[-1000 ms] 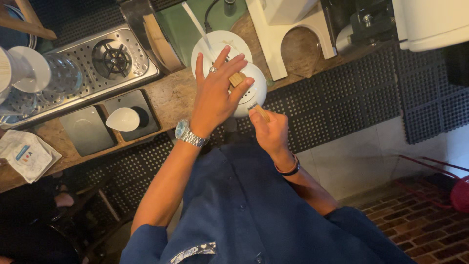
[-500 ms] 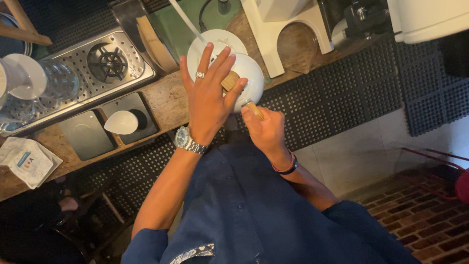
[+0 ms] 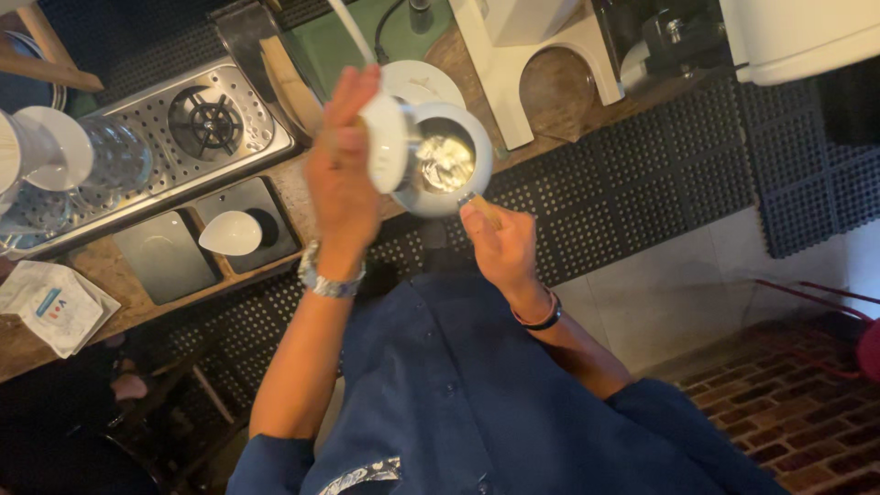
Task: The person opens a sealed bag of coffee beans, places a small white bowl on a digital scale, and pours beans into the bowl to measure a specific weight. The person handles the bag, bowl, and scale during the process.
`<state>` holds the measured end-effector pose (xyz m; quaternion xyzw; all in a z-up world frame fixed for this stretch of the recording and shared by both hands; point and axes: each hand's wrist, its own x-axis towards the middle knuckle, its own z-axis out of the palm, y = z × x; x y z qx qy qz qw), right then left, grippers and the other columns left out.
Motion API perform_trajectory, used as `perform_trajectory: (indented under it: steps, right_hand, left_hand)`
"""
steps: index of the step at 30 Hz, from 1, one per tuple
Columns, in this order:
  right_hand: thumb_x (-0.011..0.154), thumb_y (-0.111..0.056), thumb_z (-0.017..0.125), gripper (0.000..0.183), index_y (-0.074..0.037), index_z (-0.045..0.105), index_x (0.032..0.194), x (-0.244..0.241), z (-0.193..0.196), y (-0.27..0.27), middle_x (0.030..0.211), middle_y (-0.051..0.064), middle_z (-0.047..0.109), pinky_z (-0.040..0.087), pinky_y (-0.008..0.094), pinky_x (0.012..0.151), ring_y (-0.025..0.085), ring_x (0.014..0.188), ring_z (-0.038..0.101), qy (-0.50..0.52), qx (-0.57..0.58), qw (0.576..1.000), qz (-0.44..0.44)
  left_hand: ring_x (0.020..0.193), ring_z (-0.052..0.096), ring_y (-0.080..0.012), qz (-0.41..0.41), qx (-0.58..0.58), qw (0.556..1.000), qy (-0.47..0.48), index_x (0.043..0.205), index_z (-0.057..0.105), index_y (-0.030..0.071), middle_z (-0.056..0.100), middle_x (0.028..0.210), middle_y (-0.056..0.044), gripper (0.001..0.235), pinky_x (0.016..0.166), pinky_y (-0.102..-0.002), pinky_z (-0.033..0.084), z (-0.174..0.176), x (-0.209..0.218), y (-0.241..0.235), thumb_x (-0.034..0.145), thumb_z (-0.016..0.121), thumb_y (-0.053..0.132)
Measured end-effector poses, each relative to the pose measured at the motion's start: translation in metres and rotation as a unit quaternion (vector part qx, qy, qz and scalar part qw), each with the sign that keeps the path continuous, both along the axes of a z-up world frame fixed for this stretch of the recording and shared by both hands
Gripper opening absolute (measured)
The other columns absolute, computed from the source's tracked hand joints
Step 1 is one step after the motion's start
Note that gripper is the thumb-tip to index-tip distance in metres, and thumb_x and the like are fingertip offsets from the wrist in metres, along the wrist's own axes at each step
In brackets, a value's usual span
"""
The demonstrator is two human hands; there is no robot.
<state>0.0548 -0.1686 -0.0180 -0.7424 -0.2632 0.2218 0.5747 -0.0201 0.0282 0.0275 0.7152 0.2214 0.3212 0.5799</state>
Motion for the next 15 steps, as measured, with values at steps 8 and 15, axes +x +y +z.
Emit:
perform_trajectory:
  steps: [8,15]
  right_hand:
    - [0.101,-0.02,0.061,0.042,-0.001,0.054,0.065,0.005,0.008,-0.005,0.057,-0.003,0.05,0.032,0.029,0.047,0.006,0.053,0.043,0.077,-0.009,0.996,-0.033]
    - [0.102,-0.019,0.058,0.041,-0.002,0.055,0.065,0.015,0.007,-0.002,0.059,-0.002,0.051,0.036,0.026,0.049,0.006,0.052,0.044,0.179,0.046,0.982,-0.033]
  left_hand:
    - [0.151,0.044,-0.0267,0.079,-0.055,0.994,-0.056,0.148,0.053,-0.002,0.053,0.158,-0.016,0.082,0.132,-0.038,0.028,0.04,-0.024,0.0,0.115,0.025,0.067]
    - [0.128,0.054,-0.0187,0.08,-0.126,0.985,-0.084,0.148,0.055,-0.002,0.058,0.152,-0.015,0.078,0.118,-0.032,0.038,0.046,-0.016,-0.003,0.117,0.027,0.063]
